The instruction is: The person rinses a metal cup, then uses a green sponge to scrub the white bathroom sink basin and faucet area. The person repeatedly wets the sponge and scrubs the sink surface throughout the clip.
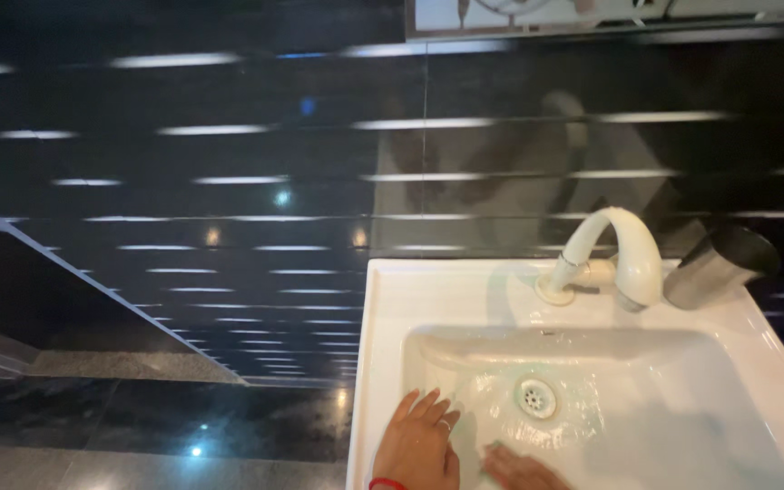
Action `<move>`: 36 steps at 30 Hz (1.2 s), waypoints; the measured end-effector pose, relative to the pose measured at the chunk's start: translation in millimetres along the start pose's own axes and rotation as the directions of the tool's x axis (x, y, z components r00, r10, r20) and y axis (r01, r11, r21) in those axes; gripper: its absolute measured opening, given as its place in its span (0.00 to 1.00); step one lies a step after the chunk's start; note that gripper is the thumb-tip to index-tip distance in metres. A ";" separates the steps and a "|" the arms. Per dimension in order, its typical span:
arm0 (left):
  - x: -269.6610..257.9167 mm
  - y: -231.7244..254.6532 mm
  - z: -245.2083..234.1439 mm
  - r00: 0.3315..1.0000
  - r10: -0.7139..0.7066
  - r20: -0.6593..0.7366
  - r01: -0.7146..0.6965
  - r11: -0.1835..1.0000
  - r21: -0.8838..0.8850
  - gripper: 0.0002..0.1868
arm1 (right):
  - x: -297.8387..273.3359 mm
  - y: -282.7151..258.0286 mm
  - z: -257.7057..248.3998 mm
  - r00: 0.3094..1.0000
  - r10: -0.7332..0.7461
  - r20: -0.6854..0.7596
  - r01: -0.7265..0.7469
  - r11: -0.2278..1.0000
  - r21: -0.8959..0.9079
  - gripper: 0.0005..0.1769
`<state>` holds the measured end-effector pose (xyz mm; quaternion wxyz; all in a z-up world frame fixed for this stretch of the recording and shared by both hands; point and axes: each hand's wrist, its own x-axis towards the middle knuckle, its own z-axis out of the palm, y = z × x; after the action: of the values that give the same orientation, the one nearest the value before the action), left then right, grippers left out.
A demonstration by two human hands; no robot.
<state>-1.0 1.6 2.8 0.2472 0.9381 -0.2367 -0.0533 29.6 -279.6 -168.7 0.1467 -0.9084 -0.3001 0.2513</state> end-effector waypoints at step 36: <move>7.9 1.5 -45.3 0.995 -0.095 0.017 0.084 0.937 0.339 0.29 | -91.0 -162.6 -75.4 0.933 -0.110 0.342 -0.068 0.880 0.470 0.45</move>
<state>15.1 16.7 43.2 0.0757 0.9754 -0.2036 -0.0387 -69.1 -218.3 -4.6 0.3099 -0.7802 -0.2609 0.4766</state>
